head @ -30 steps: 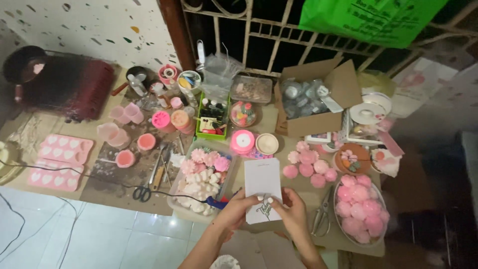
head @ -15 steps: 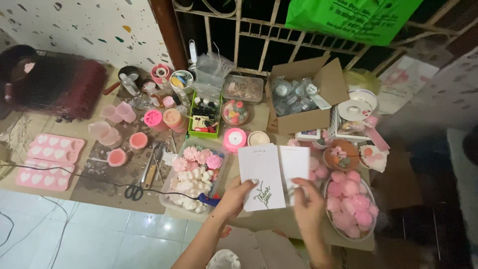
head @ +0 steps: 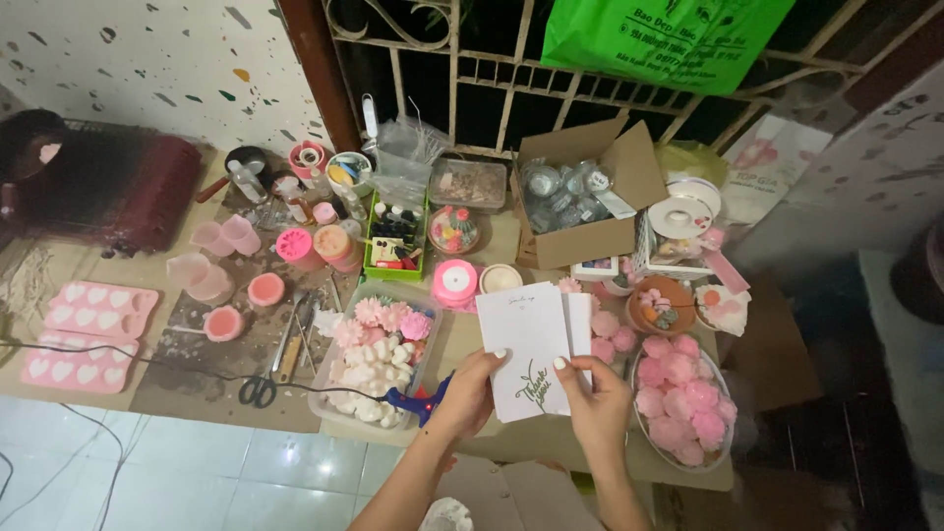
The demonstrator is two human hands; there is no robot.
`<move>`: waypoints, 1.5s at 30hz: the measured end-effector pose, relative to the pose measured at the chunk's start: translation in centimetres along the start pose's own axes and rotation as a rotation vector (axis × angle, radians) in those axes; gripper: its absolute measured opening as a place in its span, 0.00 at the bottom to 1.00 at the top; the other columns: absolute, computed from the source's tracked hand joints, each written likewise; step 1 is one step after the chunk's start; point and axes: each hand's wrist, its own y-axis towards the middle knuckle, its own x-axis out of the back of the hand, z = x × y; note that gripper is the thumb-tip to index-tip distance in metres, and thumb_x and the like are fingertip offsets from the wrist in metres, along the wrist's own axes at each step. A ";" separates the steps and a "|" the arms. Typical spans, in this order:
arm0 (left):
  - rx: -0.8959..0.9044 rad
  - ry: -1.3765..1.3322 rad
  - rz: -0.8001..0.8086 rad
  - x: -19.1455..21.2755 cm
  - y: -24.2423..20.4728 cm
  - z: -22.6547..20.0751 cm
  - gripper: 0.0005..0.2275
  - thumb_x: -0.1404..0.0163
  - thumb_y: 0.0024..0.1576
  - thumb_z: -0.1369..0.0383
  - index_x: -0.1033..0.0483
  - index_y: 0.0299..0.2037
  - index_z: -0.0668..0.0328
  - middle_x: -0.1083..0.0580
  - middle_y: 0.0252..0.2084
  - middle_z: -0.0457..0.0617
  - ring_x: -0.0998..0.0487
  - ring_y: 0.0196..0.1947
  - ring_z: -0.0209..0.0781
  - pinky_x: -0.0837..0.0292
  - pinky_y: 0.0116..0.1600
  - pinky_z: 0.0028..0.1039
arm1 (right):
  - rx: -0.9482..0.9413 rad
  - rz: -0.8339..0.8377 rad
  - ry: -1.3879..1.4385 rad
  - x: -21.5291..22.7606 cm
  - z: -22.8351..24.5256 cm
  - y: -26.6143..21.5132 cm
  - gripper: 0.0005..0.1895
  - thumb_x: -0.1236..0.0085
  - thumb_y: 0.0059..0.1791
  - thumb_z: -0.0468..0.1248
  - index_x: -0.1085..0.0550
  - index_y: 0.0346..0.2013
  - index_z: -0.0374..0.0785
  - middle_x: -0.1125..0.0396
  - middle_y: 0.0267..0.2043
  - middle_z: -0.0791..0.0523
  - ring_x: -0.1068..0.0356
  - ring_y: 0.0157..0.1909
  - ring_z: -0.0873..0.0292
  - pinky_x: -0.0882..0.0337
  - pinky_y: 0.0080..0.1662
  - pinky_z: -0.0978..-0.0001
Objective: The person is crafting flower-shaped candles by wrapping wax petals around a center and preparing materials.
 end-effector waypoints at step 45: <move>-0.226 0.247 -0.001 -1.7 0.7 -0.1 0.16 0.51 0.64 0.64 0.24 0.52 0.73 0.21 0.42 0.49 0.22 0.38 0.33 0.25 0.43 0.25 | 0.490 -0.227 -0.332 0.5 8.3 -1.5 0.20 0.31 0.42 0.33 0.22 0.48 0.31 0.24 0.44 0.48 0.22 0.43 0.52 0.25 0.43 0.64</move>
